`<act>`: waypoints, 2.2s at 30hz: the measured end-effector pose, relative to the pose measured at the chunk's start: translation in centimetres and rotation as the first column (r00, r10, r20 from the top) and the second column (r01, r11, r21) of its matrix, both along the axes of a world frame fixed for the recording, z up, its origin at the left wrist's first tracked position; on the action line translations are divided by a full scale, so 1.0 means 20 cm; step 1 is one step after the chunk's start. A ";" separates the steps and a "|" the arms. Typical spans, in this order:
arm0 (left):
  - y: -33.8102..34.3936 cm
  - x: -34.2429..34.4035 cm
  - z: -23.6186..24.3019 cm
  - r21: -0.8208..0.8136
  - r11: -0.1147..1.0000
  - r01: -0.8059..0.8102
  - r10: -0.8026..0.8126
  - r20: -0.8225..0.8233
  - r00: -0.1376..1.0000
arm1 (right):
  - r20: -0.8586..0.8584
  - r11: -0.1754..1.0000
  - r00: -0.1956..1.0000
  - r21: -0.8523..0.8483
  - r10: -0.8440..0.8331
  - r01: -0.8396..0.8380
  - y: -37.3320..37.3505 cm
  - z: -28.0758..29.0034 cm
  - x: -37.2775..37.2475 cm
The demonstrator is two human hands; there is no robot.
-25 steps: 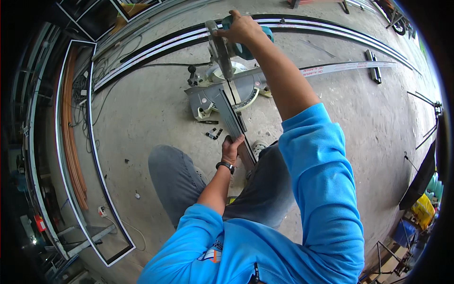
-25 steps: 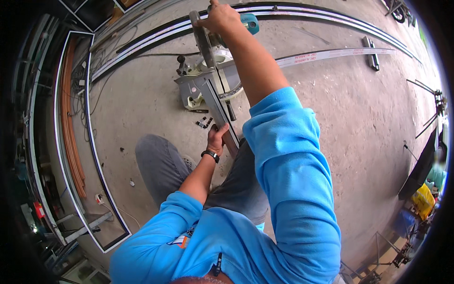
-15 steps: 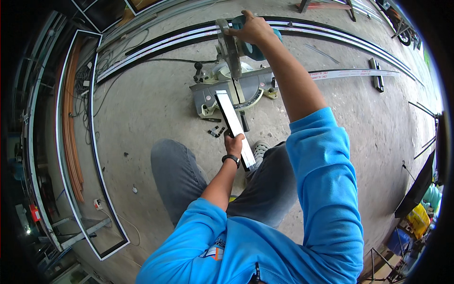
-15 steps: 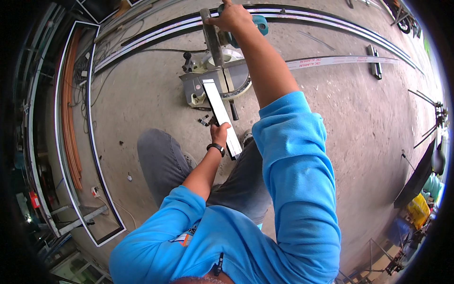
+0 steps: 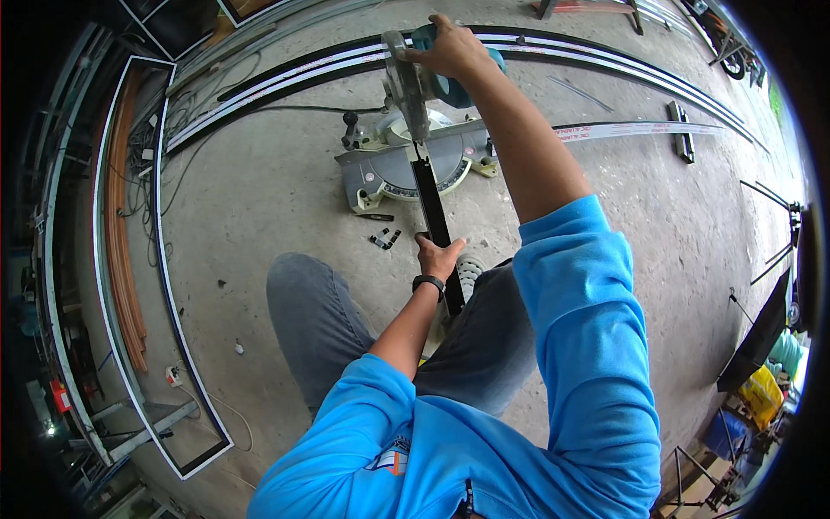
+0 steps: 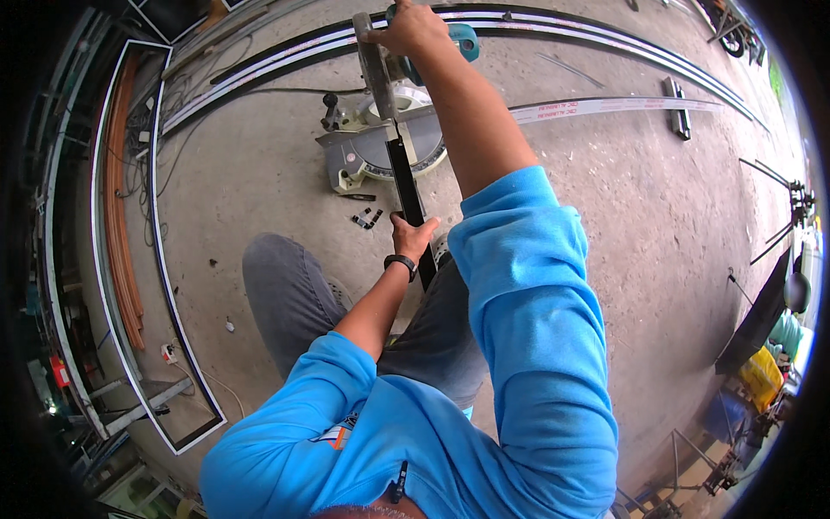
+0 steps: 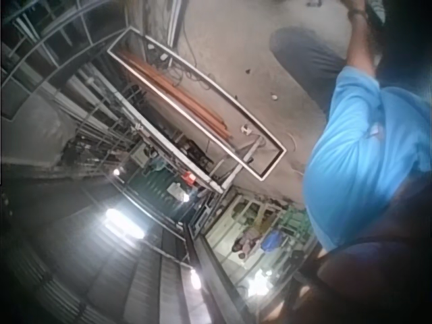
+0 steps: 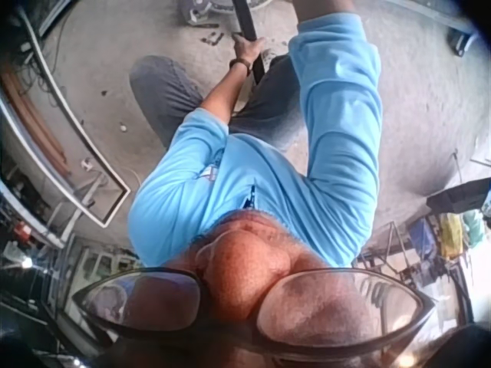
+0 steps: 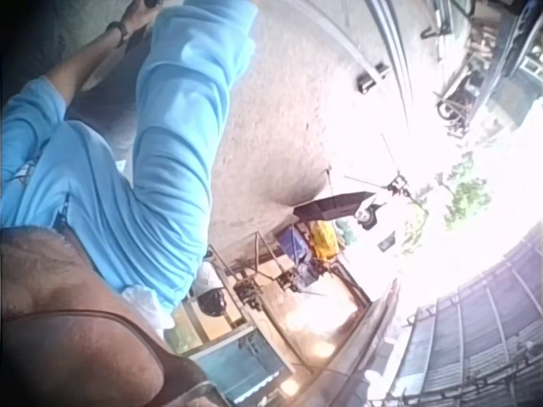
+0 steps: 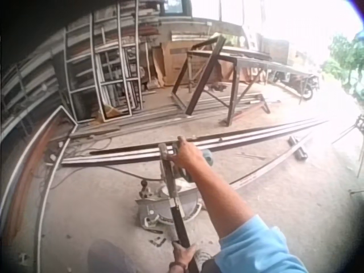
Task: Cutting aluminum window or door frame profiles to length using a miter saw.
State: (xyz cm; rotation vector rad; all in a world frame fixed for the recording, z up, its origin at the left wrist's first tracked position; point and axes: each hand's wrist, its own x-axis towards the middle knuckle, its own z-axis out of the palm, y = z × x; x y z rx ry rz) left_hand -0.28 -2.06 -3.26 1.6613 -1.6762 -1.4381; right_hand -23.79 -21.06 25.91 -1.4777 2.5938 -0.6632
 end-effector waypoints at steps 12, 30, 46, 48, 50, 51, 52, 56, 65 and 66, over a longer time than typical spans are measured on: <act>0.02 -0.02 0.08 0.059 0.998 0.021 -0.020 -0.031 0.999 | -0.002 0.999 0.999 -0.027 -0.034 0.034 0.12 -0.02 0.06; 0.02 -0.03 0.06 0.011 1.000 0.006 -0.006 -0.010 1.000 | 0.135 0.998 0.989 -0.012 -0.060 0.062 0.27 -0.10 0.14; 0.00 -0.03 0.14 0.103 0.994 0.041 -0.037 -0.036 0.999 | 0.144 0.998 0.987 -0.005 -0.069 0.070 0.29 -0.10 0.17; 0.00 -0.02 0.13 0.087 0.996 0.032 -0.029 -0.038 0.999 | 0.177 0.997 0.981 0.022 -0.073 0.071 0.30 -0.09 0.19; 0.01 -0.03 0.13 0.088 0.995 0.043 -0.037 -0.061 0.997 | 0.164 0.997 0.983 0.013 -0.078 0.077 0.30 -0.10 0.17; 0.01 -0.04 0.14 0.088 0.995 0.045 -0.040 -0.063 0.997 | 0.153 0.997 0.985 0.004 -0.079 0.079 0.31 -0.11 0.16; 0.01 -0.03 0.13 0.087 0.995 0.047 -0.042 -0.060 0.997 | 0.153 0.997 0.985 0.004 -0.078 0.078 0.31 -0.11 0.17; 0.01 -0.03 0.13 0.078 0.996 0.044 -0.040 -0.054 0.998 | 0.142 0.996 0.986 -0.007 -0.083 0.085 0.31 -0.12 0.17; 0.02 -0.03 0.09 0.084 0.995 0.045 -0.040 -0.057 0.998 | 0.123 0.996 0.989 -0.023 -0.083 0.086 0.33 -0.15 0.18; 0.02 -0.04 0.08 0.083 0.996 0.044 -0.040 -0.057 0.998 | 0.117 0.996 0.990 -0.027 -0.081 0.085 0.33 -0.15 0.18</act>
